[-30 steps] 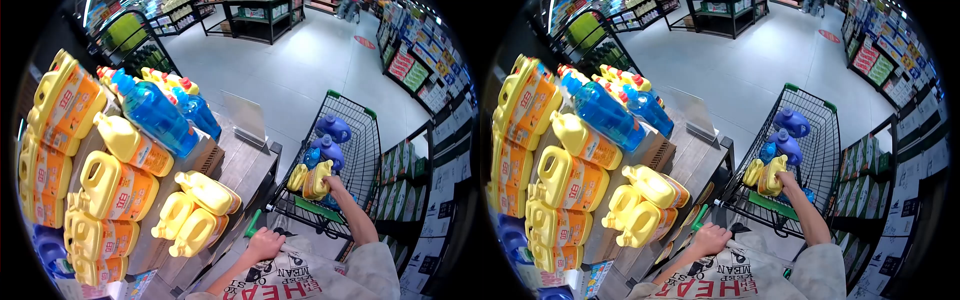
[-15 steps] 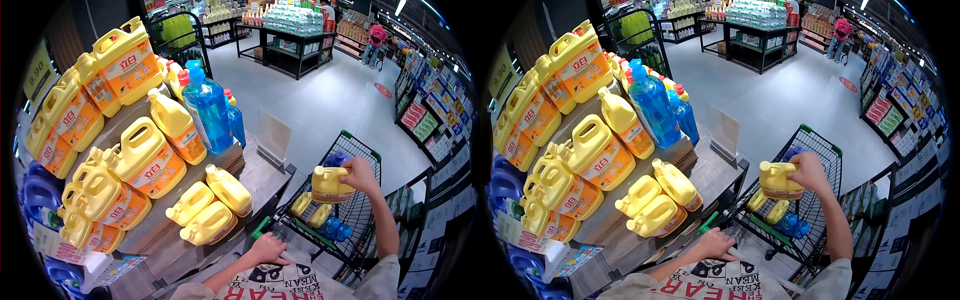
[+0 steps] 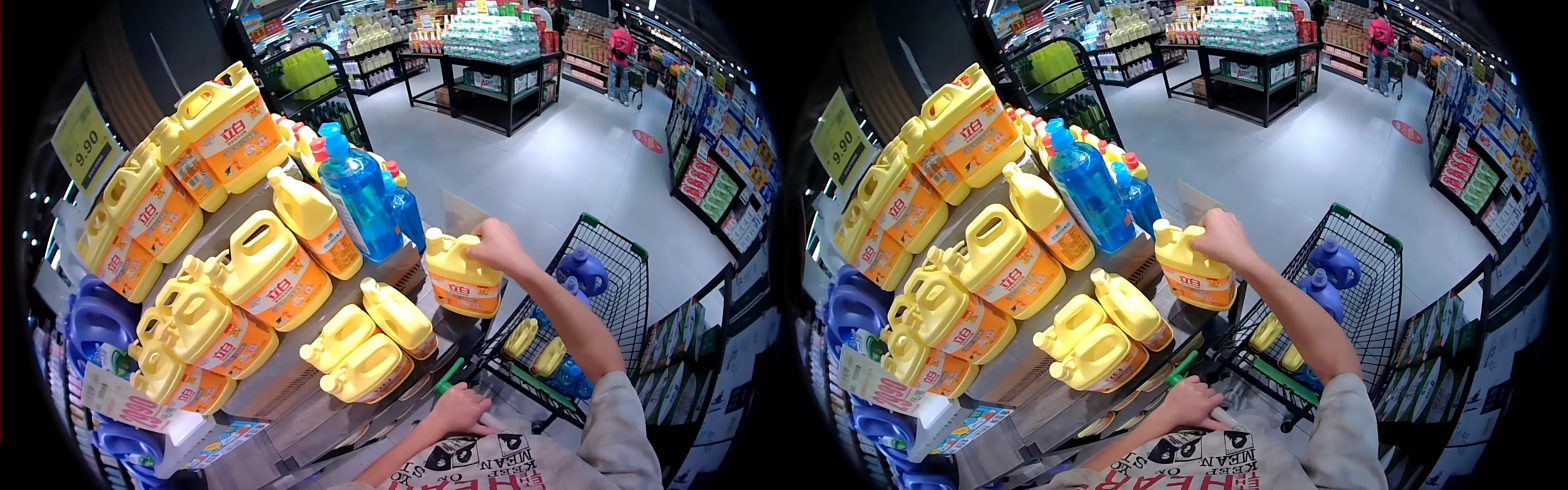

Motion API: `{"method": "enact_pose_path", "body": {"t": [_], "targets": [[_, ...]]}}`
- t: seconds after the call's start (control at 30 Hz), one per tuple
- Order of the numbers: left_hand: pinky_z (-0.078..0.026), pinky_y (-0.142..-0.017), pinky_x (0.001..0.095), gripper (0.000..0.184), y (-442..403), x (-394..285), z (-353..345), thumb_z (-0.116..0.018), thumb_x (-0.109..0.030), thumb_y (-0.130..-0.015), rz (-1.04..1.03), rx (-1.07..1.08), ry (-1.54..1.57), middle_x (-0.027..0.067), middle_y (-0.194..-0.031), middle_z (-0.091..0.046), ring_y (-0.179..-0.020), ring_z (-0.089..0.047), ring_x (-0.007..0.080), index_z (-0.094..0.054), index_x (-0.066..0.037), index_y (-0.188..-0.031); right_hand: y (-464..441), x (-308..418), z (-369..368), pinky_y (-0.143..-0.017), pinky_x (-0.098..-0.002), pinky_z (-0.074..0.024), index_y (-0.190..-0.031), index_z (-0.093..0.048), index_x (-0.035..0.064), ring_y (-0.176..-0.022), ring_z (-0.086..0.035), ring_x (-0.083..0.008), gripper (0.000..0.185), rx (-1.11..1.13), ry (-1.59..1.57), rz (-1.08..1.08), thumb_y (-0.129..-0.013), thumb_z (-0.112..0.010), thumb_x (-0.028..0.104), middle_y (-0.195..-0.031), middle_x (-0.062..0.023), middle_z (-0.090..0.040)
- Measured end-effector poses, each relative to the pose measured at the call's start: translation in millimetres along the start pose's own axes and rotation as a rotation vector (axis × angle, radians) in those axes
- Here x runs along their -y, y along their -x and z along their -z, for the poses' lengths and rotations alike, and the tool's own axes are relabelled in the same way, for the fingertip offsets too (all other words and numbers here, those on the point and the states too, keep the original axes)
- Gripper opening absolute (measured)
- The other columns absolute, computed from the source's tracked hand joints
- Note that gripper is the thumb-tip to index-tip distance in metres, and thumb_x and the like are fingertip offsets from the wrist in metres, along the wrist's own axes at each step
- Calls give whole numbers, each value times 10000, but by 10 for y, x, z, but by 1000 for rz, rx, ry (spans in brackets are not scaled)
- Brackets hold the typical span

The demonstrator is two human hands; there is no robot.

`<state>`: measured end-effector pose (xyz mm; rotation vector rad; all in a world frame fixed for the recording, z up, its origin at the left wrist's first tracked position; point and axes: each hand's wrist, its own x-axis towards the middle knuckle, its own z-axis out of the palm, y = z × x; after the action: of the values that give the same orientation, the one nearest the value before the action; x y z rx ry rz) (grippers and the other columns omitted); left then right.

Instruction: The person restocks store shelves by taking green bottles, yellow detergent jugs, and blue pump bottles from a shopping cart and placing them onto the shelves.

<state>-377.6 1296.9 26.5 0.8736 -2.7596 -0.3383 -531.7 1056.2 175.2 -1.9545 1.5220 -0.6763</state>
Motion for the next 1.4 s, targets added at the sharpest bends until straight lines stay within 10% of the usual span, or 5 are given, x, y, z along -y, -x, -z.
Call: {"method": "enact_pose_path", "body": {"t": [0.97, 1.4], "targets": [[-404, -623, 322, 608, -11, 89, -21, -648, -712, -699, -8, -3, 32, 27, -610, -571, -609, -598, 214, -609, -107, -742, 161, 224, -633, -849, -421, -511, -998, -688, -61, -951, -674, -351, 377, 112, -219, -64, -752, -689, 225, -964, -244, -691], [-433, -693, 365, 676, -9, 89, -254, -628, -740, -683, 106, 86, 116, 90, -622, -628, -633, -617, 290, -665, -69, -756, 980, 723, 745, -599, -269, -477, -771, -627, -70, -631, -614, -137, 286, 25, -72, 162, -685, -800, 140, -661, -98, -623]]}}
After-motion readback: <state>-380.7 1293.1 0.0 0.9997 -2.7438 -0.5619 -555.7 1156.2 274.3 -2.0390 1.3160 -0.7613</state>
